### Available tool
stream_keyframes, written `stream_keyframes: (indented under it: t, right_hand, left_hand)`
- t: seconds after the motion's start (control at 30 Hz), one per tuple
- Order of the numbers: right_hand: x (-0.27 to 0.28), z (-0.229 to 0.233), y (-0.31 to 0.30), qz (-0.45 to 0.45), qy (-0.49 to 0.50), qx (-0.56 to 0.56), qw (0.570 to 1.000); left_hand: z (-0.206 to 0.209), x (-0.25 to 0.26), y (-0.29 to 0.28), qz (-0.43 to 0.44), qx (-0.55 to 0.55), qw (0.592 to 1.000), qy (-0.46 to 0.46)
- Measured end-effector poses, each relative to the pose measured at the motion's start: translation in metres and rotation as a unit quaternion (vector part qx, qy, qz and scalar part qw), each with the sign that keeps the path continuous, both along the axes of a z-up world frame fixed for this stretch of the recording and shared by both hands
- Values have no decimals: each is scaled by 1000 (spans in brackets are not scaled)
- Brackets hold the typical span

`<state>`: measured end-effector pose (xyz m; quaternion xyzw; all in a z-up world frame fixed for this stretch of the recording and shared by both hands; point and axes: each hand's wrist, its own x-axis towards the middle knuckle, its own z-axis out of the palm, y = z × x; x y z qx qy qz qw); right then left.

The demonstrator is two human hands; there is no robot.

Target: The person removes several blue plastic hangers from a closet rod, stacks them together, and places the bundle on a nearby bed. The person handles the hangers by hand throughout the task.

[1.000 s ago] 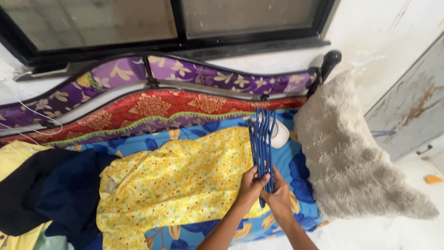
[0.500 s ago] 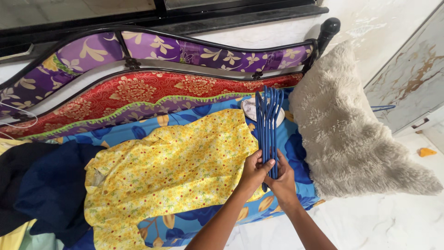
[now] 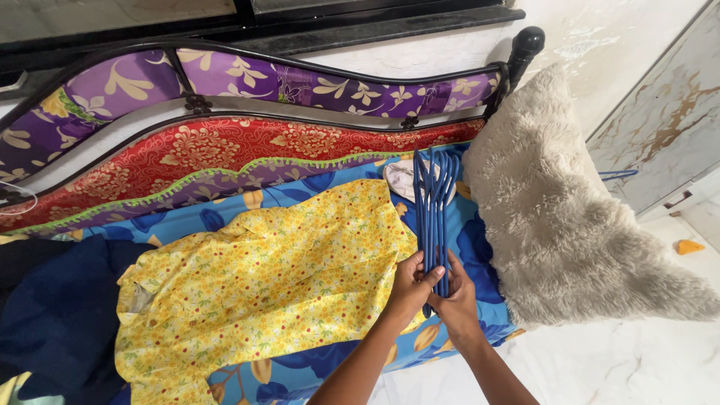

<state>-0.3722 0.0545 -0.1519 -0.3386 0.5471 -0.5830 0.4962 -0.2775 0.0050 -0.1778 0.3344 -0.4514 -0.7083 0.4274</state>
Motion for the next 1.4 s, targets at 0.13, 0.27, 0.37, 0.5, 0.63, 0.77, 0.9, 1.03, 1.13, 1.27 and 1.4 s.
stream_keyframes:
  t: [0.13, 0.27, 0.37, 0.5, 0.63, 0.77, 0.9, 1.03, 1.13, 1.27, 1.4]
  right_hand:
    - [-3, -9, 0, -1, 1, -2, 1000]
    - [-7, -19, 2, -4, 11, -5, 1000]
    - [-9, -28, 2, -11, 19, 4, 1000]
    - [-12, -40, 2, -14, 18, 8, 1000]
    - [-15, -50, 5, -16, 10, 30, 999]
    - [-15, -54, 7, -19, 9, 37, 999]
    - [-16, -57, 5, -14, 16, 46, 999]
    - [-21, -72, 4, -10, 28, 48, 998]
    - [-26, -98, 3, -23, 43, 46, 998]
    - [-34, -140, 3, -17, 47, 9, 999]
    - [-41, -171, 4, 4, 34, -28, 999]
  left_hand:
    - [-5, -3, 1, 2, 4, 1000, 3]
    - [-6, -2, 2, -10, 23, 1000, -6]
    - [-5, -3, 3, -12, 32, 999, -14]
    - [-11, -7, 3, -14, 39, 999, -18]
    - [-24, -10, 5, -15, 41, 999, -9]
    - [-38, -12, 5, -15, 44, 999, -10]
    - [-50, -15, 3, -16, 55, 998, -7]
    - [-61, -17, 2, -19, 65, 998, -10]
    - [-73, -18, 1, -24, 64, 997, -20]
    - [-94, -19, 4, -36, 59, 998, -7]
    - [-116, -23, 4, -29, 58, 998, -12]
